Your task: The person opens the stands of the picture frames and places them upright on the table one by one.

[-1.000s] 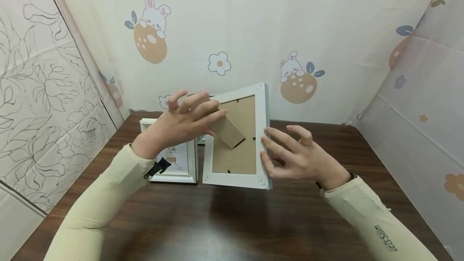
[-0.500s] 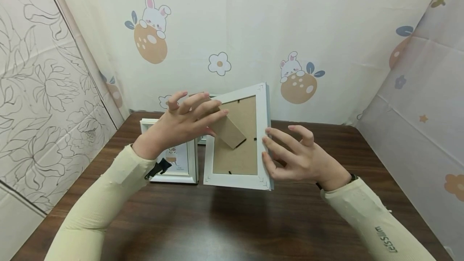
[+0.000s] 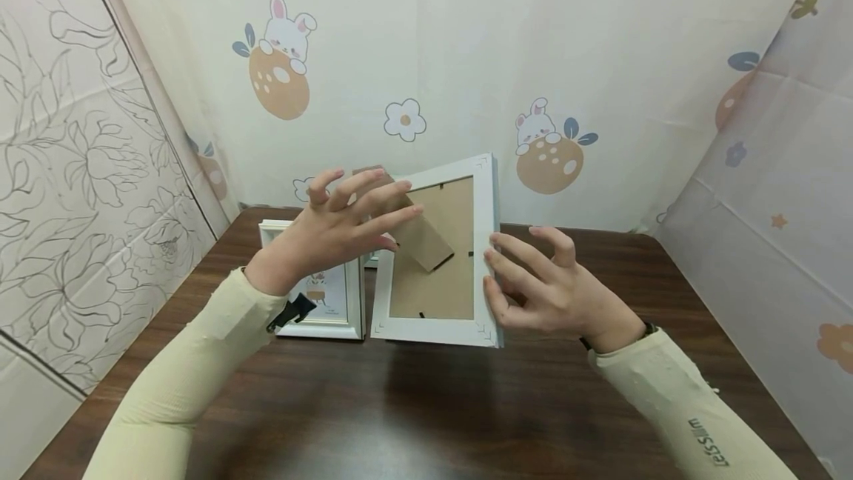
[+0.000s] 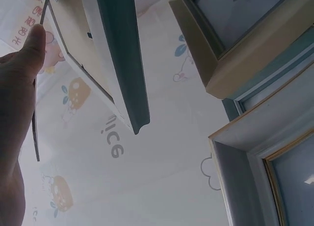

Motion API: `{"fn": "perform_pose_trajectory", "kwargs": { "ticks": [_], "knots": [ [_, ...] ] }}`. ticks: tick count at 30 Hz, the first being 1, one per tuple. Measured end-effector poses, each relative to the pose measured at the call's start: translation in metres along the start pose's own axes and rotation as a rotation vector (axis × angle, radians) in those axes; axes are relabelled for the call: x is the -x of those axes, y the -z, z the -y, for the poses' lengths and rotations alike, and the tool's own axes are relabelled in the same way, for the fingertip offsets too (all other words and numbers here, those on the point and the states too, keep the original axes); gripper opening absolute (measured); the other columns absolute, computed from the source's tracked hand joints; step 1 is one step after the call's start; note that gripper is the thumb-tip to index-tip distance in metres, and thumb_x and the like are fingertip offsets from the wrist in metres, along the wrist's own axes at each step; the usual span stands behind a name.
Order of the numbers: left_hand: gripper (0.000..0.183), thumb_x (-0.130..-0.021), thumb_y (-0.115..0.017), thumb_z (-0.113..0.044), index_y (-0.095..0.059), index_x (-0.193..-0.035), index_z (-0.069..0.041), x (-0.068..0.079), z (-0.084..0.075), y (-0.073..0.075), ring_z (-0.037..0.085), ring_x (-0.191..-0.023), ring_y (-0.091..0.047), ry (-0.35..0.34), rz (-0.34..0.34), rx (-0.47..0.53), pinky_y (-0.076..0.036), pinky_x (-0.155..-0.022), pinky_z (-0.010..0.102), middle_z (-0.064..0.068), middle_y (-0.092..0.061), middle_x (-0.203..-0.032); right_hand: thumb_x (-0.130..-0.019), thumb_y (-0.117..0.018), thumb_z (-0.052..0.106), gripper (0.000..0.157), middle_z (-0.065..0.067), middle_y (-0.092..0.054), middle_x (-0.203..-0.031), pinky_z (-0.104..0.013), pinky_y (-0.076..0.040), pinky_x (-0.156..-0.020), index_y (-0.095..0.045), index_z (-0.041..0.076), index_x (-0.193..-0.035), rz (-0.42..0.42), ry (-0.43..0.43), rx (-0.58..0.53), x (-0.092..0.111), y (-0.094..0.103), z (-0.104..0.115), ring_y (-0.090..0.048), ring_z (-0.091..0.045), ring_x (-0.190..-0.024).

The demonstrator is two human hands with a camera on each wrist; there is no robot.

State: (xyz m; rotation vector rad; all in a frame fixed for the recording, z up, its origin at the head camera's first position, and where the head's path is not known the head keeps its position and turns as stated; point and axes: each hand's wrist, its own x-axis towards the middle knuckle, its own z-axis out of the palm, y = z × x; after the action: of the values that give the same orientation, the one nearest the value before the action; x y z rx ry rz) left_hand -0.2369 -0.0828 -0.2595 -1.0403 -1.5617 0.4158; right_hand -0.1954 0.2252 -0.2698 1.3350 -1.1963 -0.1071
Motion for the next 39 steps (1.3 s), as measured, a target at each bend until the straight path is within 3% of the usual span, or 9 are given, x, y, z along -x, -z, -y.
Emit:
{"fn": "perform_pose_trajectory", "kwargs": {
  "ticks": [7,12,19,28,30,32,35,39],
  "knots": [
    [0.064,-0.093,-0.058,-0.06,-0.045,-0.147,-0.029,0.002,-0.001,-0.002,0.028,-0.134,-0.033,0.037,0.017,0.004,-0.022,-0.098,0.052,0.005,-0.046,-0.146,-0.101,-0.049,0.0,0.015,-0.019,-0.068,-0.091,-0.055,-0.037,-0.074,-0.057,0.009,-0.091,0.033,-0.053,0.028,-0.002,0.002,-0.003,-0.065,-0.033,-0.082],
    [0.064,-0.093,-0.055,-0.061,-0.047,-0.146,-0.027,0.003,-0.004,-0.004,0.029,-0.133,-0.035,0.07,0.045,0.085,-0.023,-0.098,0.053,0.006,-0.045,-0.147,-0.1,-0.047,-0.001,0.015,-0.017,-0.067,-0.09,-0.055,-0.038,-0.076,-0.056,0.009,-0.093,0.061,-0.103,0.063,-0.004,0.003,-0.008,-0.065,-0.032,-0.082],
    [0.064,-0.096,-0.05,-0.061,-0.046,-0.148,-0.025,0.007,-0.01,-0.008,0.029,-0.133,-0.035,0.105,0.114,0.189,-0.021,-0.098,0.055,0.008,-0.042,-0.148,-0.102,-0.043,-0.002,0.016,-0.02,-0.064,-0.096,-0.062,-0.036,-0.082,-0.056,0.006,-0.098,0.207,-0.194,0.058,0.002,0.012,-0.013,-0.064,-0.036,-0.09],
    [0.066,-0.095,-0.052,-0.06,-0.043,-0.149,-0.024,0.014,-0.015,-0.014,0.031,-0.133,-0.034,0.134,0.154,0.211,-0.022,-0.098,0.056,0.01,-0.042,-0.146,-0.097,-0.046,-0.011,0.016,-0.026,-0.059,-0.094,-0.07,-0.029,-0.089,-0.055,0.002,-0.1,0.332,-0.386,0.053,0.015,0.021,-0.026,-0.059,-0.044,-0.089],
    [0.066,-0.096,-0.051,-0.06,-0.042,-0.15,-0.023,0.014,-0.016,-0.015,0.032,-0.133,-0.034,0.149,0.177,0.215,-0.021,-0.099,0.056,0.01,-0.04,-0.147,-0.101,-0.045,-0.004,0.009,-0.027,-0.057,-0.094,-0.072,-0.026,-0.09,-0.054,0.0,-0.102,0.369,-0.433,0.039,0.018,0.025,-0.029,-0.056,-0.046,-0.087],
    [0.067,-0.096,-0.05,-0.061,-0.041,-0.15,-0.023,0.015,-0.017,-0.016,0.032,-0.134,-0.034,0.164,0.197,0.226,-0.02,-0.099,0.056,0.01,-0.039,-0.148,-0.105,-0.043,0.006,0.013,-0.029,-0.056,-0.096,-0.075,-0.023,-0.091,-0.054,-0.001,-0.103,0.413,-0.482,0.025,0.024,0.028,-0.032,-0.054,-0.049,-0.086],
    [0.068,-0.096,-0.048,-0.062,-0.039,-0.151,-0.023,0.016,-0.018,-0.019,0.032,-0.135,-0.031,0.181,0.228,0.248,-0.019,-0.099,0.056,0.01,-0.036,-0.148,-0.1,-0.056,0.006,0.009,-0.03,-0.054,-0.097,-0.075,-0.019,-0.094,-0.055,-0.002,-0.106,0.479,-0.551,0.026,0.033,0.032,-0.037,-0.052,-0.051,-0.085],
    [0.069,-0.096,-0.047,-0.063,-0.038,-0.152,-0.023,0.018,-0.021,-0.022,0.032,-0.138,-0.026,0.196,0.261,0.279,-0.017,-0.099,0.057,0.01,-0.034,-0.149,-0.076,-0.075,-0.008,0.039,-0.03,-0.054,-0.097,-0.073,-0.018,-0.097,-0.055,0.0,-0.108,0.521,-0.631,0.043,0.044,0.035,-0.042,-0.051,-0.051,-0.084]
  ]
}}
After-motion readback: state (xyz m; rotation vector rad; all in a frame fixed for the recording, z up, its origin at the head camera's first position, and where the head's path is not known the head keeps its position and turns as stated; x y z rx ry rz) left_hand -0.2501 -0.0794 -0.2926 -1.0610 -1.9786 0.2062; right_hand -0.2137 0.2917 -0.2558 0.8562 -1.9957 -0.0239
